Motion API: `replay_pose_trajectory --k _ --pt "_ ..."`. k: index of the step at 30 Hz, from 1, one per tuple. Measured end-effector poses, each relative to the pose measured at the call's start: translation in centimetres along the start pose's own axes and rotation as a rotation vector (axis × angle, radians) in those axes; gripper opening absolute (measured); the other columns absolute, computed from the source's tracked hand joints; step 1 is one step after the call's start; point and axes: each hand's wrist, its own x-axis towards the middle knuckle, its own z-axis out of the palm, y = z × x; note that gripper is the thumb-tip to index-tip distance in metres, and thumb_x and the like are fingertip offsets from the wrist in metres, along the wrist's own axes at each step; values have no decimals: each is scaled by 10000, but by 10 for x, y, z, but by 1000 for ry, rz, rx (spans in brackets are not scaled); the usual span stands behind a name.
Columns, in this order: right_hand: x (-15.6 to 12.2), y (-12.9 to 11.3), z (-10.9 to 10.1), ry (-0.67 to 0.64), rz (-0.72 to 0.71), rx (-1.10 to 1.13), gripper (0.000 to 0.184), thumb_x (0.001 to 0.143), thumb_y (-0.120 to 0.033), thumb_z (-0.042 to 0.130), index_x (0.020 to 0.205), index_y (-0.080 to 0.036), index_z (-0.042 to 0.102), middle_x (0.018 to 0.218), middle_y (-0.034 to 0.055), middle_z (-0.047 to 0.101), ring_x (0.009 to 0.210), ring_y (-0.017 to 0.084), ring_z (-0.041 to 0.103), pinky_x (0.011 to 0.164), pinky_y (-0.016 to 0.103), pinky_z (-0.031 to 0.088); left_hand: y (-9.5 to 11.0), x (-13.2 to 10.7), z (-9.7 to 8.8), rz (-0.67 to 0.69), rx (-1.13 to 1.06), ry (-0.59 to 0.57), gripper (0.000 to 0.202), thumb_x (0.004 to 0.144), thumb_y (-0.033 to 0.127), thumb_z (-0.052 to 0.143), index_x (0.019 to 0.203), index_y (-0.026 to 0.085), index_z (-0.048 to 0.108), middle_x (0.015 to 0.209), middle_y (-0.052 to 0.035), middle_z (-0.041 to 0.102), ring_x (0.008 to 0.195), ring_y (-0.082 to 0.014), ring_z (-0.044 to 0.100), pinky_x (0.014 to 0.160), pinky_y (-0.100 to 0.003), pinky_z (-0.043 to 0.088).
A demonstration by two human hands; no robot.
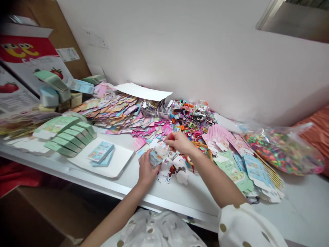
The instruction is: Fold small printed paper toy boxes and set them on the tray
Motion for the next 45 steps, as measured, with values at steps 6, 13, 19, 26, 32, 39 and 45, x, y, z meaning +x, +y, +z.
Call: replay_pose_trajectory --k 6,13,19,26,32,39,45 --pt "-3 5 42 -36 -69 22 77 728 -253 567 699 -182 557 427 -71 495 336 70 427 341 170 342 -1 -12 -5 14 -43 19 629 667 220 641 1240 200 381 1154 -109 477 1094 -288 434 933 -448 375" --pt "-5 2 38 13 -115 -82 60 742 -233 553 738 -177 574 453 -68 506 358 79 469 368 174 369 -9 -18 -2 -30 -74 61 680 661 247 661 1266 193 354 1158 -111 469 1101 -272 431 946 -436 381" --pt "-5 12 46 1 -74 -168 49 766 -186 530 718 -195 528 456 -56 515 361 98 495 360 183 376 -5 -18 -1 -25 -77 81 662 670 249 661 1254 189 354 1153 -115 473 1097 -274 435 937 -436 390" --pt "-15 30 73 62 -123 -412 18 789 -193 566 794 -193 549 571 -29 576 509 116 545 510 210 395 -15 -23 4 36 -20 188 634 699 255 637 1254 180 342 1155 -130 478 1096 -290 438 941 -468 371" --pt "-19 45 96 176 -282 -640 104 796 -208 583 850 -202 672 832 40 604 771 151 556 691 240 407 -25 -25 8 55 -1 255 598 720 282 609 1249 177 351 1132 -133 489 1066 -284 463 919 -466 390" --pt "-19 59 111 301 -307 -491 303 846 -216 507 1146 -234 540 903 25 682 775 163 630 721 261 471 -33 -32 10 27 -40 268 638 702 299 634 1248 157 336 1166 -153 462 1105 -296 443 926 -481 398" --pt "-30 67 117 273 -381 -472 327 875 -206 448 1196 -218 511 1093 52 661 943 181 638 815 289 489 -37 -36 10 -26 -92 254 591 702 266 626 1216 155 357 1153 -147 466 1100 -282 454 942 -472 397"
